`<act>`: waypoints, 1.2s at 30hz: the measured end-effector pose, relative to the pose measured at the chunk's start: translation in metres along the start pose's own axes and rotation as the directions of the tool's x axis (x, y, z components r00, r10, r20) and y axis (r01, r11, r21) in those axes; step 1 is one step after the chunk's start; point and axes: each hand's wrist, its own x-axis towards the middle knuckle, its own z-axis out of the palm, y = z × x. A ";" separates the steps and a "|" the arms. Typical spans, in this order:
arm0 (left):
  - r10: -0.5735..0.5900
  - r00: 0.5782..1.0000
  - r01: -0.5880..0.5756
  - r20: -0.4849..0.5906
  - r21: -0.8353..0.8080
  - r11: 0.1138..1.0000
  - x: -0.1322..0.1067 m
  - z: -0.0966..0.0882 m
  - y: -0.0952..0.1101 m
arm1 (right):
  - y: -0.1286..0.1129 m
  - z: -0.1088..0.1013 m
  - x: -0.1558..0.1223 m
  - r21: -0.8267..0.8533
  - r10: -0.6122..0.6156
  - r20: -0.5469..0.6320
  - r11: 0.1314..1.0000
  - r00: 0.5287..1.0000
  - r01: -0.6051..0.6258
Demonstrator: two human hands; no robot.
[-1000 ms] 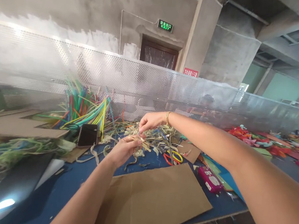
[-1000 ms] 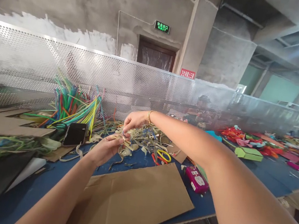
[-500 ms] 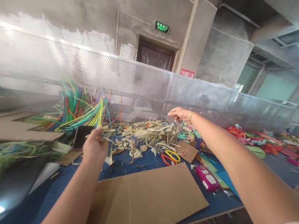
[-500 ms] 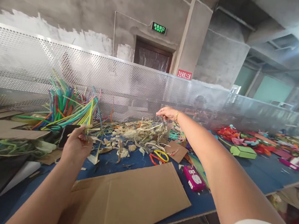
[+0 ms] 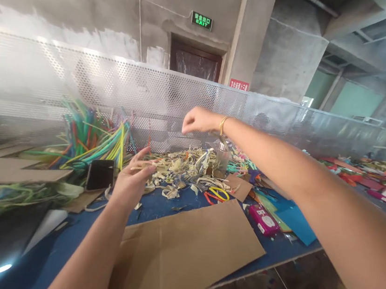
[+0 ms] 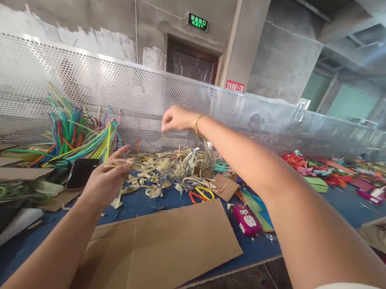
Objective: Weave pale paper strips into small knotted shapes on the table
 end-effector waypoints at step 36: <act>-0.256 0.960 0.271 -0.116 0.148 0.951 0.017 -0.024 -0.021 | 0.068 -0.009 -0.021 0.182 0.319 -0.333 0.945 0.887 -0.271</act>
